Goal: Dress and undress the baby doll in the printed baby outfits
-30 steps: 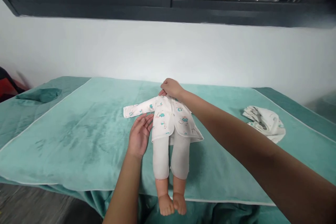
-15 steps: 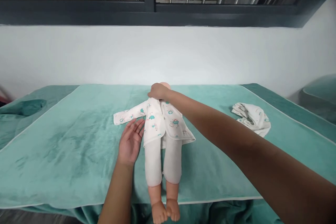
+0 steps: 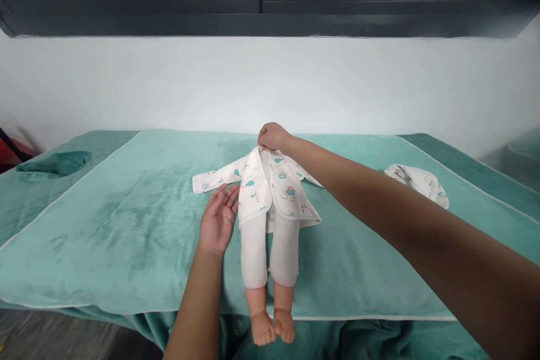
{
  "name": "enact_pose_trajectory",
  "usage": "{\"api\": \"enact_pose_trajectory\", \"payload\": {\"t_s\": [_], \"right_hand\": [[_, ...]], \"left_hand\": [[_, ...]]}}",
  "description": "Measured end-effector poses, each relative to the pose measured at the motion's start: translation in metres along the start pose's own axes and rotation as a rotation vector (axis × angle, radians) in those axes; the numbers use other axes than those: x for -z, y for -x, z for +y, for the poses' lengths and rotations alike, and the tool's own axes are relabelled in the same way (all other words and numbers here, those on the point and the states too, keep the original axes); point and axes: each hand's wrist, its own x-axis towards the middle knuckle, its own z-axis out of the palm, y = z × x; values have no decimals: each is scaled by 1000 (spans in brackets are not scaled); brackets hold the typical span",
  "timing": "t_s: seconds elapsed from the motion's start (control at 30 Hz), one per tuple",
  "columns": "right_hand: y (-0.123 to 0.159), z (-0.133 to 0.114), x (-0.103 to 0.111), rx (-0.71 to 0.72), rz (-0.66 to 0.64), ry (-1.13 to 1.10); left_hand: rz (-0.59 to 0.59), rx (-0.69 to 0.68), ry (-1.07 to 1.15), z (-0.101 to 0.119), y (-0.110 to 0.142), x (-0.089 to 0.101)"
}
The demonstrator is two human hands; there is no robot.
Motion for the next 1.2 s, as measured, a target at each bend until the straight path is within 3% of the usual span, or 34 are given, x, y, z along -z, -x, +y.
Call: {"api": "enact_pose_trajectory", "payload": {"t_s": [0.3,0.43,0.6,0.7,0.83,0.97,1.07,1.2], "right_hand": [[6,6,-17,132,-29,218],[8,8,-4,112,-32,220],[19,18,12,108,67,218],[40,27,13,116,142,101],[90,55,10,61,259,7],[147,98,1,-151,384,24],[172,117,-13,-230,271,69],[172,110,-35,-137,197,-164]], "left_hand": [[11,-2,12,-2,3,-1],[15,15,26,-1,4,1],[10,32,22,-1,5,2],[15,29,2,-1,5,2],[13,23,-28,-2,5,3],[-40,51,-40,-1,6,-1],[-93,148,-100,1,9,-7],[-137,230,-222,3,12,-16]]}}
